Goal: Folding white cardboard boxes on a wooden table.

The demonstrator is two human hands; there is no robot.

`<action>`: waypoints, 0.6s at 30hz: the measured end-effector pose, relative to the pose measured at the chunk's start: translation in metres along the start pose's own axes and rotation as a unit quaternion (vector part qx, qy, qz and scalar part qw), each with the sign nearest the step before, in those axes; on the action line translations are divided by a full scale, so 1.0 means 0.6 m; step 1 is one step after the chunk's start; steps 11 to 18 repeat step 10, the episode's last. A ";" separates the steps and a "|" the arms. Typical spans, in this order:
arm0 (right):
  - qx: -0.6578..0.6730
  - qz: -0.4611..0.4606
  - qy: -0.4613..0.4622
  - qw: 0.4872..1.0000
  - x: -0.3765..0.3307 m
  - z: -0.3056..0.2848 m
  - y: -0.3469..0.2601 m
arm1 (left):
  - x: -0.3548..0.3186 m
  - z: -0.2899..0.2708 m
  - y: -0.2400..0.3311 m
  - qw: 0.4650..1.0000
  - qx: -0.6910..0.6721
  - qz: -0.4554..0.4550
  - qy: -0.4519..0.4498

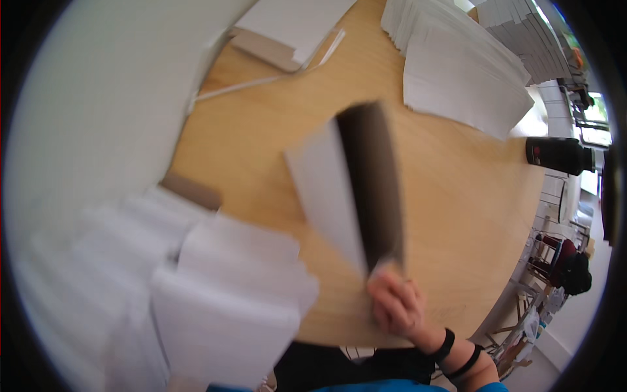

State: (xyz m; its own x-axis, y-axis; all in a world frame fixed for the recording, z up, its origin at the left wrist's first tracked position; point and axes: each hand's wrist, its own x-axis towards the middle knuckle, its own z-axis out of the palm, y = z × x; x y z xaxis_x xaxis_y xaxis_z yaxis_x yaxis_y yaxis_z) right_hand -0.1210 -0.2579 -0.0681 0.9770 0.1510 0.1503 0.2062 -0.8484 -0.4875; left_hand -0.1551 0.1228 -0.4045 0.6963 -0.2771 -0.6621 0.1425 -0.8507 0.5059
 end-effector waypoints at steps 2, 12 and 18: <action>0.011 0.013 0.011 1.000 0.011 0.011 0.000 | -0.100 -0.012 -0.040 0.999 0.000 -0.036 0.015; 0.070 0.002 0.105 0.992 0.033 0.050 -0.004 | -0.344 0.022 -0.072 0.955 -0.216 -0.170 0.106; 0.070 0.002 0.105 0.992 0.033 0.050 -0.004 | -0.344 0.022 -0.072 0.955 -0.216 -0.170 0.106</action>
